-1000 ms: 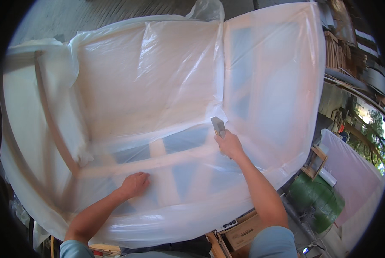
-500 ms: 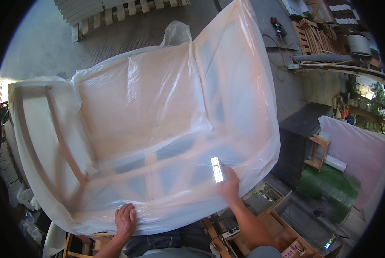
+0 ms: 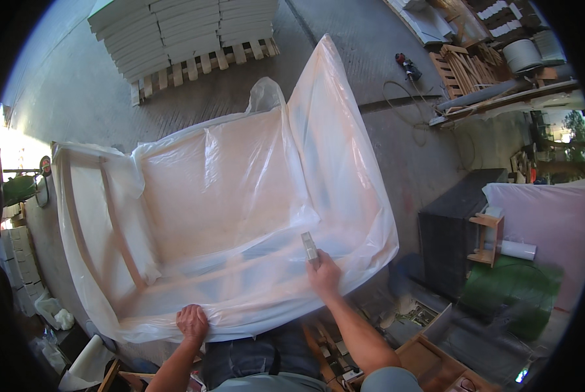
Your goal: The person wraps a wooden chair frame with a large white plastic sheet, smoothing it over the seat and backrest. They use a staple gun to secure the plastic to the underside of the chair, then lift and reposition the chair to continue stapling along the edges.
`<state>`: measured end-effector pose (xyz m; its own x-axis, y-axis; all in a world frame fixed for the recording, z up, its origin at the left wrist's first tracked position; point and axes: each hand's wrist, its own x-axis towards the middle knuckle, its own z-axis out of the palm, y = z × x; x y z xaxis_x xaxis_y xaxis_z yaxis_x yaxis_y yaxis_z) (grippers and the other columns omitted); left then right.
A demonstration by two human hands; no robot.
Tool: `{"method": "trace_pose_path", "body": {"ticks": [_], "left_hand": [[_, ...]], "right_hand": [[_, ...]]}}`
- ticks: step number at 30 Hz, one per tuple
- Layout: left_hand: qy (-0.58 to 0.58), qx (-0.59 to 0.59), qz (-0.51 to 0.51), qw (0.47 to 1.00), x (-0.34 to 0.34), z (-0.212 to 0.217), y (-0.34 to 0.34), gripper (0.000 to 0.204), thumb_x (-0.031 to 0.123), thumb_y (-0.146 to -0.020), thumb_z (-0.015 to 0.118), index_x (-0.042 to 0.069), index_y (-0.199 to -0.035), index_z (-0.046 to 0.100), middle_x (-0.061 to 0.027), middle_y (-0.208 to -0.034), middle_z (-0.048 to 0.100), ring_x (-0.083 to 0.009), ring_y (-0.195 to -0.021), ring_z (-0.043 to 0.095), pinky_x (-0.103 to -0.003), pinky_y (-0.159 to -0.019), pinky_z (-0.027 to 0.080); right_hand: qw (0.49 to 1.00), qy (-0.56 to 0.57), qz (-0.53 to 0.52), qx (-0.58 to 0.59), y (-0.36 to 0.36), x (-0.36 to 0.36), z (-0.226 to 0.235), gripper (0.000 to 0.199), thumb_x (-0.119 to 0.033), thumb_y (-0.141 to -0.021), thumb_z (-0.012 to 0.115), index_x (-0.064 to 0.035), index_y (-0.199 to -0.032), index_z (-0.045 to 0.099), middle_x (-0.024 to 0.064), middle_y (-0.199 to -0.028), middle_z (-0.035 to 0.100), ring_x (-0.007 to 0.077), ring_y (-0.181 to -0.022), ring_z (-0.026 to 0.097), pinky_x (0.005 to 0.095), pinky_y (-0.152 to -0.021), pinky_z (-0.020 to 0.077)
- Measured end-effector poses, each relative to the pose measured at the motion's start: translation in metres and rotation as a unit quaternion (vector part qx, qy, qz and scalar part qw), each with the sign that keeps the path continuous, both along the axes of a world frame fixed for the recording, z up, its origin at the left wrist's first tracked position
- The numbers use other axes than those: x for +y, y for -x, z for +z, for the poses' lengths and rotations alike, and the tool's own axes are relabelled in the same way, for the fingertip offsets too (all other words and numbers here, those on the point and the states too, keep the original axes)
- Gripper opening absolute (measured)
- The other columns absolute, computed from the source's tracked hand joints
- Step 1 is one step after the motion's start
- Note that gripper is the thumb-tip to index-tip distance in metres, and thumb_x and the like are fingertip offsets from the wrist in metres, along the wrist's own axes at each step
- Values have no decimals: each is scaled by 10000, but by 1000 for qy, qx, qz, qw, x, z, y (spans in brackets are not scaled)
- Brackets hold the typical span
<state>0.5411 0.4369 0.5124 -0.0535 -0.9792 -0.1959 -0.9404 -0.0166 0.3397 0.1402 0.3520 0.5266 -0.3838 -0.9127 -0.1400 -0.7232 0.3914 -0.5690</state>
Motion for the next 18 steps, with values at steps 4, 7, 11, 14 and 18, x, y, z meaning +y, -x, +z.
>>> {"method": "trace_pose_path", "body": {"ticks": [4,7,11,14,18], "left_hand": [[3,-25,-8,1000,3,0,-1,217,190,-885,496,85,-753,632,-106,-816,658,-306,-799,619,-438,-729,456],[22,-23,-8,999,8,-1,-2,220,185,-889,496,86,-732,615,-105,-796,642,-308,-783,612,-440,-718,452],[52,-36,-6,998,15,-6,-4,225,183,-894,491,88,-722,601,-106,-776,620,-320,-750,594,-451,-701,444],[63,-44,-5,997,18,-11,-6,236,194,-903,488,87,-722,595,-108,-776,615,-329,-749,588,-459,-688,441],[55,-62,-19,996,20,-15,-7,262,194,-921,465,72,-716,573,-124,-781,607,-347,-765,584,-468,-683,448]], "right_hand": [[1000,-13,-3,0,0,4,-3,332,-291,-856,673,-74,-1105,635,187,-902,672,413,-835,648,478,-717,521],[999,-44,0,-1,2,7,-5,311,-317,-871,653,-94,-1087,636,180,-907,679,419,-842,646,488,-722,519],[998,-56,1,3,1,6,-6,284,-347,-889,620,-119,-1058,632,172,-912,687,421,-832,646,499,-719,520],[998,-54,-19,7,-1,8,-7,279,-356,-892,609,-121,-1041,632,172,-919,691,419,-827,652,509,-724,522],[998,-62,-22,10,-2,10,-11,288,-363,-883,618,-126,-1045,631,147,-918,708,388,-818,676,482,-726,537]]}}
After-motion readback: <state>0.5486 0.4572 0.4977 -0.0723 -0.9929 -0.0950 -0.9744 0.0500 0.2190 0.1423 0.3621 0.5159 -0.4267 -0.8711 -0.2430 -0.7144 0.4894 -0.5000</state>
